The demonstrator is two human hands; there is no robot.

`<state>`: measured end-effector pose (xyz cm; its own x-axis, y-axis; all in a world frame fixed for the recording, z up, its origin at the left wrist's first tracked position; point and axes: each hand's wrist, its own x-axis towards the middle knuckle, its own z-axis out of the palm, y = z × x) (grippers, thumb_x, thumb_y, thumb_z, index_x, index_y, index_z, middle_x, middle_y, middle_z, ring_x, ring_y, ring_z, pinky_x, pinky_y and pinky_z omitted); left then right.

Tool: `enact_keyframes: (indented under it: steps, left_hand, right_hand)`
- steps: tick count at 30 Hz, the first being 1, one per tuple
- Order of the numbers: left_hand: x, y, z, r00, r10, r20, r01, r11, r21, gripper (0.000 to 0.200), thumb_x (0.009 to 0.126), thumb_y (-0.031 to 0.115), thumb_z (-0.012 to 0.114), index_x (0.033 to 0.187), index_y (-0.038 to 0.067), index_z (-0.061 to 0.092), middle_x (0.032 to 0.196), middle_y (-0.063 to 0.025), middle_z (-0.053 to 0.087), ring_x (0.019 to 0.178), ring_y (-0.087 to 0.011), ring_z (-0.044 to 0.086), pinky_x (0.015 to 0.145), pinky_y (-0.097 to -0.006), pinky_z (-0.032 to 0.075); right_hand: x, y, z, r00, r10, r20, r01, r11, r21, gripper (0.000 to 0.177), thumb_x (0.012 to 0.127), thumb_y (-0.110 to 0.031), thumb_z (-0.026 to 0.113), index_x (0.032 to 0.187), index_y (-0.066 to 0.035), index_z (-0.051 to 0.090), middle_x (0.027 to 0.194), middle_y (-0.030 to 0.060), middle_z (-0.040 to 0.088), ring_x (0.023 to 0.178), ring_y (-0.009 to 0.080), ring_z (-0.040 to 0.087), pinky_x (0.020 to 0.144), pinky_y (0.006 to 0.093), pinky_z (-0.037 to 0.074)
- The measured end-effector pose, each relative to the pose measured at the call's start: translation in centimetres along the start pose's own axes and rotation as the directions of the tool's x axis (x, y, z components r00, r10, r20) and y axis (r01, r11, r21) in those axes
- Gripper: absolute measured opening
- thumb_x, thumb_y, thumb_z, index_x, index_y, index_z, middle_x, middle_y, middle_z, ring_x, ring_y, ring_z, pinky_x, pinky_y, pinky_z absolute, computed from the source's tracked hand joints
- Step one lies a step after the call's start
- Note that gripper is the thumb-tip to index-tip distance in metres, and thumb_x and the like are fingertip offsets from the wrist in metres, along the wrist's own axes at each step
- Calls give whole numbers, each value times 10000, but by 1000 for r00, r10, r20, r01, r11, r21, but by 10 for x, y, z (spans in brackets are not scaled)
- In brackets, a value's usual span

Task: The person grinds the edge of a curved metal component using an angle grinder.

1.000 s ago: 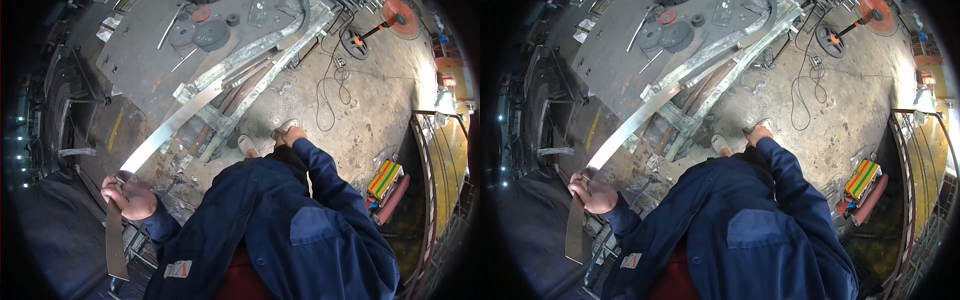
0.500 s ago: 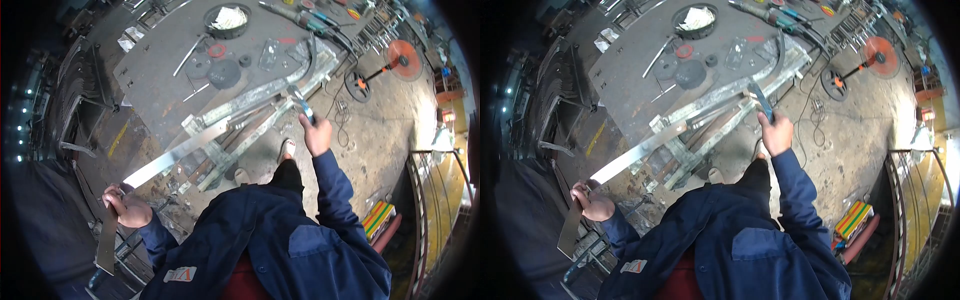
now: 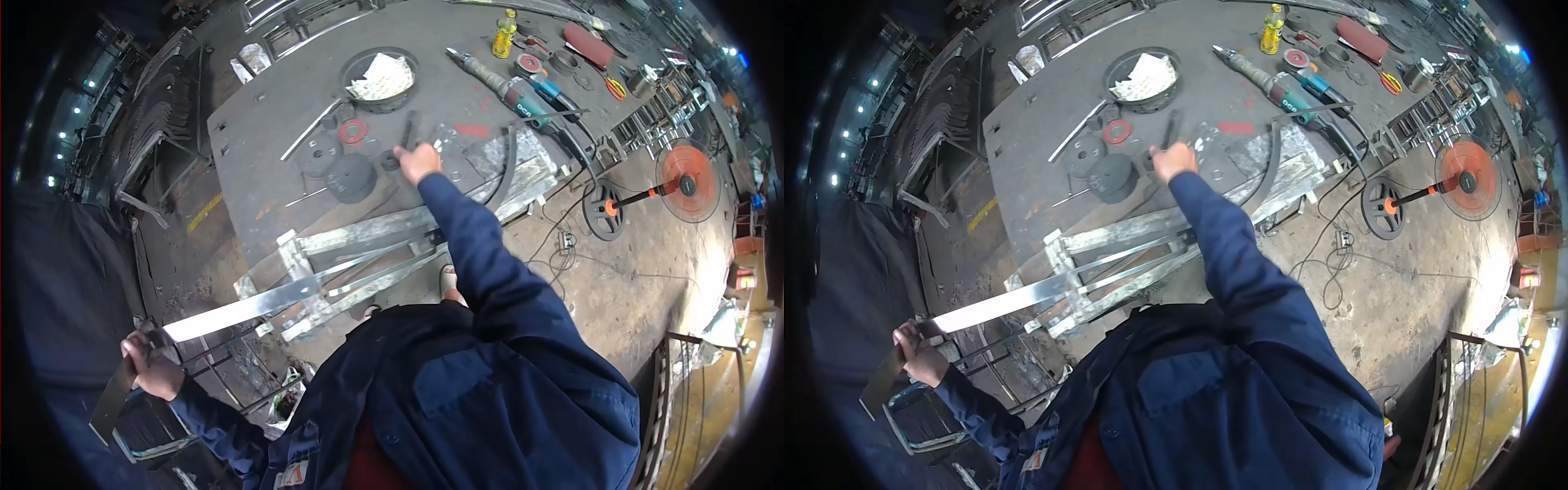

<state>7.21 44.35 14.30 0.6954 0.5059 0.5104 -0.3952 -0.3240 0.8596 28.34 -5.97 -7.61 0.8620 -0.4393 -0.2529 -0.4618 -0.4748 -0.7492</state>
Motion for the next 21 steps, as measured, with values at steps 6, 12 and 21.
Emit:
enact_keyframes:
  steps: [6, 12, 21]
  left_hand:
    - [-6, 4, -30, 979, -66, -191, 9, 959, -283, 197, 1005, 175, 553, 910, 6, 586, 945, -105, 623, 975, -206, 572, 926, -348, 428]
    - [-2, 9, -83, 954, -164, -251, 98, 962, -255, 292, 1007, 231, 550, 1130, -21, 630, 1113, -142, 664, 1089, -246, 602, 990, -373, 445]
    - [-5, 46, -82, 907, -220, -358, 151, 966, -211, 333, 987, 275, 551, 1150, -6, 627, 1146, -145, 655, 1137, -288, 567, 1009, -451, 410]
  right_hand:
    - [-38, 133, -97, 921, -110, -375, 95, 994, -60, 546, 762, -226, 776, 1176, 75, 586, 1131, 276, 624, 1064, 418, 603, 947, 453, 478]
    - [67, 202, -164, 936, -75, -345, 43, 994, -101, 707, 756, -274, 790, 1282, 114, 522, 1152, 281, 655, 1089, 376, 645, 947, 398, 494]
    - [142, 227, -149, 999, -37, 20, 34, 989, 144, 421, 788, -269, 761, 1050, 53, 689, 975, 224, 717, 947, 341, 691, 868, 387, 515]
